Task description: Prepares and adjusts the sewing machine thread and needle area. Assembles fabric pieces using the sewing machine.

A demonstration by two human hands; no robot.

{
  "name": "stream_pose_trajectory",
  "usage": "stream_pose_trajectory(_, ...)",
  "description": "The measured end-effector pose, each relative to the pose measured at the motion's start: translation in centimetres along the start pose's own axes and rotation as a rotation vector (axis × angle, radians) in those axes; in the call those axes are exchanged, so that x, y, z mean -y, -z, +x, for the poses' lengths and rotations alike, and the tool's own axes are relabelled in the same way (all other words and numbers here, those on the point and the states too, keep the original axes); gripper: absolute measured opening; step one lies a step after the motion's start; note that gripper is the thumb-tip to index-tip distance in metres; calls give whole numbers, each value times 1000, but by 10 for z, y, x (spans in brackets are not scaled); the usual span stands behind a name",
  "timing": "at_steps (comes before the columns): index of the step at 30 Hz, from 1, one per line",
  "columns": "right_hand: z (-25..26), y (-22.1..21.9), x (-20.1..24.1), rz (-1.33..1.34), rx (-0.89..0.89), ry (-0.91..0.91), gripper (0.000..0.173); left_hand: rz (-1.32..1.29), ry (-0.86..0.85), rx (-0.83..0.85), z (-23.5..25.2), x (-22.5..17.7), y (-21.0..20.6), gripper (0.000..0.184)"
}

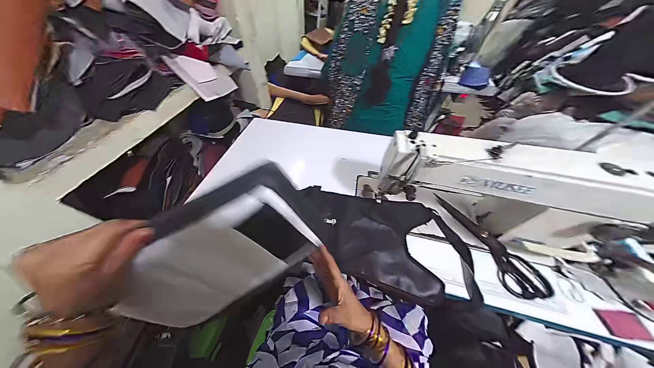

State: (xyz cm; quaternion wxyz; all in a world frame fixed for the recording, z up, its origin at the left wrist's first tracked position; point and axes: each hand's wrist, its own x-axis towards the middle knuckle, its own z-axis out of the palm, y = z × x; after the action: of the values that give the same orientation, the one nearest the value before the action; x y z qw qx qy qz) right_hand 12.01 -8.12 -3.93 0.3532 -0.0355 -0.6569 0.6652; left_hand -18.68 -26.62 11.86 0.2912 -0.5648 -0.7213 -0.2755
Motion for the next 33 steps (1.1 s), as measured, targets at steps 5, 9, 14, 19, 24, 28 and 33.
stream_pose_trajectory(5, -18, -25, 40, 445, -377, 55, 26, -386, -373, 108, 116, -123, -112, 35)
stream_pose_trajectory(9, -47, 7, 57, 252, -1022, 31, 34, -398, -310, 499, 98, -183, -164, 68)
stream_pose_trajectory(14, -75, 67, 41, -935, -965, -220, 63, -495, -140, 1103, 7, -175, -238, 75)
stream_pose_trajectory(19, -16, 53, 29, -1589, -304, -184, 103, -1009, 130, 640, -21, -158, -261, 66)
stream_pose_trajectory(24, 17, 14, -11, -1650, -74, -263, 91, -962, 185, 594, -13, -150, -257, 49)
stream_pose_trajectory(28, 15, 36, 3, -1502, -280, -351, 102, -682, 52, 578, -15, -149, -266, 45)
stream_pose_trajectory(33, -3, 91, 23, -1220, -542, -628, 105, -577, 79, 584, -17, -155, -267, 49)
